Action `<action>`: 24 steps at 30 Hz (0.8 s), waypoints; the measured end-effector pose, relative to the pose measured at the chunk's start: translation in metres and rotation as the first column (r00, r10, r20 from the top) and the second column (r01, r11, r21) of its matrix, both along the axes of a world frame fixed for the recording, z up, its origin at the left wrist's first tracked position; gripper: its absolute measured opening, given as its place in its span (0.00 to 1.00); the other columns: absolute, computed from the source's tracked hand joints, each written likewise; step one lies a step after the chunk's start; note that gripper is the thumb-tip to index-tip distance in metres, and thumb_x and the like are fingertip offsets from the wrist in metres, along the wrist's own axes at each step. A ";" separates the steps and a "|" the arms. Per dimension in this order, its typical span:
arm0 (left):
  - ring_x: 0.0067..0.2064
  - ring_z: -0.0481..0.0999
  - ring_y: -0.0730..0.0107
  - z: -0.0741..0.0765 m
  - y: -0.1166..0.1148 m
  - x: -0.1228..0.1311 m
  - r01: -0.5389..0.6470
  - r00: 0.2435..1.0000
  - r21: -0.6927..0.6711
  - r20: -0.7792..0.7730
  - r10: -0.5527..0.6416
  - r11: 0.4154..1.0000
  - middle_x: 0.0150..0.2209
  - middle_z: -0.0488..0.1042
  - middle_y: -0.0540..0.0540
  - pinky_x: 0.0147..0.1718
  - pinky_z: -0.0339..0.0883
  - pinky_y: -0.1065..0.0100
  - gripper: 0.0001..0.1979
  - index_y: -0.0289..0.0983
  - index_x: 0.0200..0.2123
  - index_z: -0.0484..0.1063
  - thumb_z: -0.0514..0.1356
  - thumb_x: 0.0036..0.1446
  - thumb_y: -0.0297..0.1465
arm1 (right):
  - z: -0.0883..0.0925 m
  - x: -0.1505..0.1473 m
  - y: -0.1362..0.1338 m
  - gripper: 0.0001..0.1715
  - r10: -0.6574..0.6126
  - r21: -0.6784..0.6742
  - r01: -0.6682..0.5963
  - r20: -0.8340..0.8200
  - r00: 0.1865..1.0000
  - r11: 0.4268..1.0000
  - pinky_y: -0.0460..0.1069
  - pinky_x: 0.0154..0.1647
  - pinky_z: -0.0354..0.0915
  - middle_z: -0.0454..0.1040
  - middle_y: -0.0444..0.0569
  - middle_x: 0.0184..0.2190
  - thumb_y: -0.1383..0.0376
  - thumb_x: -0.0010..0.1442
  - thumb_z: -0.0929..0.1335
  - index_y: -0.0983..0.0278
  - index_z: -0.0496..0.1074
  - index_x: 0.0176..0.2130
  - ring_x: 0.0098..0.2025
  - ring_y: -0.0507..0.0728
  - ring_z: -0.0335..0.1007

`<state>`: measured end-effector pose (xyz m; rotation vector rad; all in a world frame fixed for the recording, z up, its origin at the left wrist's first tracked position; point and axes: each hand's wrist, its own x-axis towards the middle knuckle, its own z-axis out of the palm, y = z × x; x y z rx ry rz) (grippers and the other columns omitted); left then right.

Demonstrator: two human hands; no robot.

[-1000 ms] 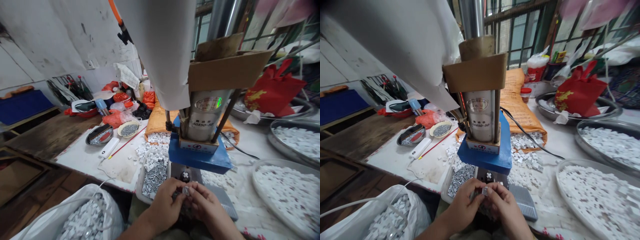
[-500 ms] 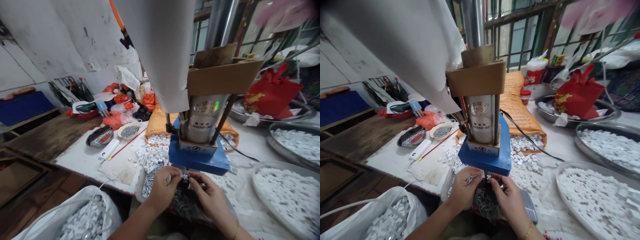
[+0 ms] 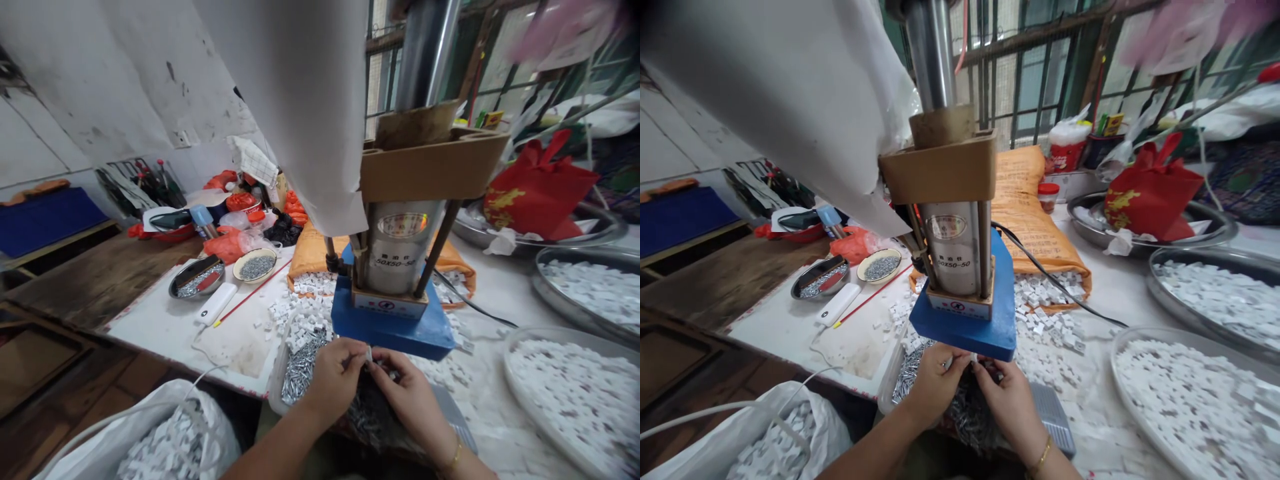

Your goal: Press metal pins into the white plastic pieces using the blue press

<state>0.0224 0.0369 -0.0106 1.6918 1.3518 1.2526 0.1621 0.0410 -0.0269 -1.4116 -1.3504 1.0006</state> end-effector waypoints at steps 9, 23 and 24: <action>0.36 0.76 0.69 -0.003 0.002 0.002 -0.011 1.000 -0.001 0.000 0.011 1.000 0.33 0.79 0.47 0.39 0.68 0.69 0.07 0.37 0.31 0.77 0.59 0.55 0.24 | 0.003 0.002 0.000 0.18 0.012 -0.055 -0.011 0.017 1.000 0.998 0.54 0.35 0.69 0.80 0.54 0.30 0.52 0.44 0.67 0.63 0.75 0.29 0.32 0.62 0.74; 0.40 0.72 0.64 -0.006 -0.003 0.005 0.127 0.952 0.272 -0.305 -0.040 0.954 0.36 0.75 0.43 0.41 0.66 0.64 0.10 0.38 0.37 0.71 0.51 0.57 0.21 | -0.010 0.033 -0.010 0.14 0.014 0.158 -0.053 0.240 0.971 0.986 0.52 0.43 0.69 0.77 0.51 0.37 0.56 0.54 0.65 0.60 0.75 0.34 0.40 0.60 0.73; 0.41 0.71 0.63 -0.006 -0.004 0.006 0.129 0.950 0.276 -0.311 -0.038 0.953 0.36 0.74 0.43 0.42 0.66 0.64 0.10 0.37 0.37 0.70 0.51 0.57 0.21 | -0.013 0.043 -0.012 0.14 -0.001 0.177 -0.054 0.295 0.956 0.983 0.52 0.43 0.69 0.77 0.51 0.37 0.56 0.56 0.64 0.60 0.75 0.34 0.41 0.60 0.73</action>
